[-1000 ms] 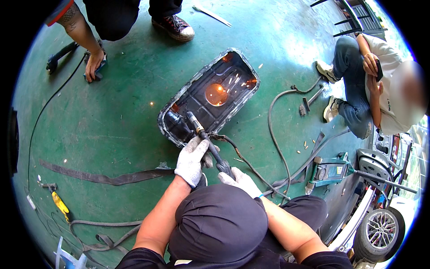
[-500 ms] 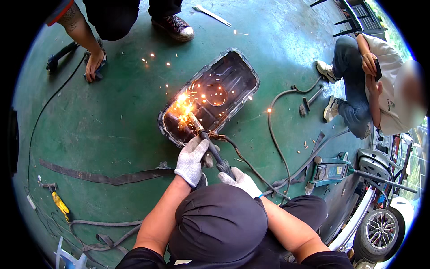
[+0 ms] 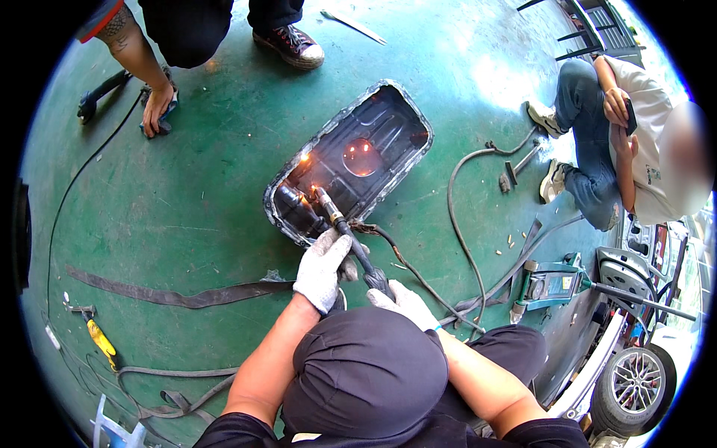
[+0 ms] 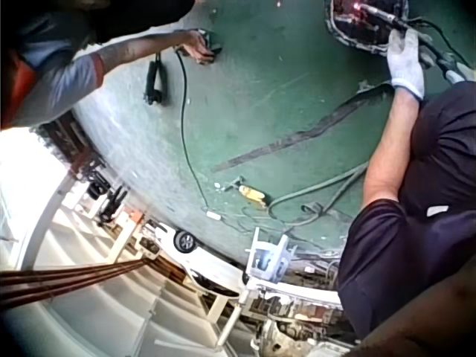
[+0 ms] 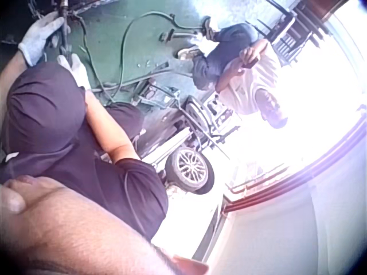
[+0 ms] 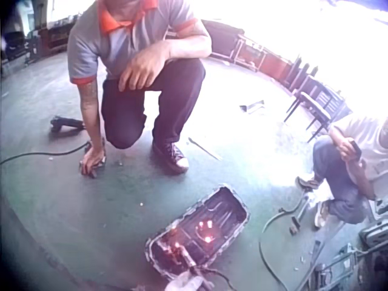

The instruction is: The person welds a black metal part on the floor using a welding torch and a yellow face shield. They hold the part steady with gloved hands, apply the torch to create sparks, and adjust the shield for eye protection.

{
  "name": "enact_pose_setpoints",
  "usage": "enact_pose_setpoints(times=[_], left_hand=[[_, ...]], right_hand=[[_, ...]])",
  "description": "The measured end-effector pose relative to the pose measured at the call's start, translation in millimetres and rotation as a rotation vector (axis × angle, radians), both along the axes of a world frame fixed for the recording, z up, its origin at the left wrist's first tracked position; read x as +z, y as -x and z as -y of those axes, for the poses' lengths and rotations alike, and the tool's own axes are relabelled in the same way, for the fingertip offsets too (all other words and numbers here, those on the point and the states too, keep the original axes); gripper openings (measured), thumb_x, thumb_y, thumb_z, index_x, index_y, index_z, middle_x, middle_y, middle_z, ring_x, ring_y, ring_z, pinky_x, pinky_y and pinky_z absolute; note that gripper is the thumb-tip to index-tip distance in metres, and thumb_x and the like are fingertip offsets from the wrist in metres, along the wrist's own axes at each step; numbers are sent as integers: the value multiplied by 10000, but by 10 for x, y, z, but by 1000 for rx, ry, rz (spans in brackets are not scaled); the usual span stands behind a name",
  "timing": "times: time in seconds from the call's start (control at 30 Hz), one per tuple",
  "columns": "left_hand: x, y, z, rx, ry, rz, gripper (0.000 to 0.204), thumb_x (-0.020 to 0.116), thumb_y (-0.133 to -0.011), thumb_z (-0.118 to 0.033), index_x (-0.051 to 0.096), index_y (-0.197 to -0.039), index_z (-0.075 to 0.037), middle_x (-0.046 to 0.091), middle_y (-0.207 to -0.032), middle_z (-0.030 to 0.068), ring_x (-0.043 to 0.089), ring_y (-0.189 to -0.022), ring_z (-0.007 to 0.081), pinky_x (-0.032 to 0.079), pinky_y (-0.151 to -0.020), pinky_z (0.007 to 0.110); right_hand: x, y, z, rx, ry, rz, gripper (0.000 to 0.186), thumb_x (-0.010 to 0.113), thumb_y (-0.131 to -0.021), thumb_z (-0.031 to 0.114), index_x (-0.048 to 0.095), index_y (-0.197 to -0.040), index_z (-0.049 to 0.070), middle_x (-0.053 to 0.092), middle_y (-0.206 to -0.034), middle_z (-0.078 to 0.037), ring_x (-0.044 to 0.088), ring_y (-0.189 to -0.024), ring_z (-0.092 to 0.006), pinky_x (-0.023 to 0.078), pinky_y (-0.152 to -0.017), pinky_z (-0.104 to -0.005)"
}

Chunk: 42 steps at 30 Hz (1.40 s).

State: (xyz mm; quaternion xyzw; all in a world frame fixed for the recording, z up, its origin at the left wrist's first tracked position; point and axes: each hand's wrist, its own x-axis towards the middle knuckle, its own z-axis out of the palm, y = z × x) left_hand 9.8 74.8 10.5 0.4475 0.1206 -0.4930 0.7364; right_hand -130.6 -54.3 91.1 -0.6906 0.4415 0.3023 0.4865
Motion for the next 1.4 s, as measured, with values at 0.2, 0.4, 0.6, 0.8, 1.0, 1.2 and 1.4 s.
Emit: enact_pose_setpoints(times=[0.2,0.4,0.6,0.8,1.0,1.2,1.4], left_hand=[[-21,-7,-8,14,-17,0,190,572,-1079,-215,657,-1174,-74,768,-975,69,590,-588,76,450,-540,229],[-30,-26,2,17,0,-7,198,571,-1081,-218,659,-1166,-62,760,-979,71,584,-599,74,452,-543,231],[-81,-14,-4,54,41,-32,235,566,-1091,-219,654,-1227,-49,760,-977,77,582,-591,81,446,-534,231],[-31,-7,11,25,13,-28,188,579,-1083,-209,674,-1168,-71,774,-973,77,587,-586,76,435,-528,224],[22,1,1,-9,-5,-32,172,567,-1085,-218,668,-1126,-85,772,-980,67,586,-590,69,427,-532,223],[-19,0,16,-18,-2,14,175,561,-1085,-220,654,-1139,-81,772,-987,66,588,-588,75,436,-533,230],[26,-40,2,-18,-37,32,189,563,-1085,-223,657,-1151,-73,765,-982,64,593,-593,79,442,-533,236]], right_hand=[[-109,39,23,46,15,10,483,629,-1020,483,613,-1198,35,671,-1001,-169,630,-942,-270,492,-875,-389],[-103,36,19,30,2,47,488,623,-1022,495,614,-1190,37,674,-984,-190,643,-926,-290,499,-859,-404],[-153,46,4,34,27,78,494,621,-1025,509,605,-1135,28,670,-952,-215,638,-875,-313,507,-831,-430],[-137,88,13,46,83,10,542,629,-1011,519,612,-1204,13,677,-1012,-226,650,-952,-326,503,-882,-421],[-112,87,35,19,9,-30,585,634,-1004,513,611,-1292,4,692,-1140,-249,664,-1093,-361,492,-969,-411],[-94,71,20,14,32,31,570,632,-1006,513,617,-1257,1,689,-1090,-232,662,-1044,-344,499,-940,-413],[46,-99,51,112,43,-40,600,629,-1009,517,608,-1316,3,698,-1119,-218,663,-1047,-333,497,-955,-393]])
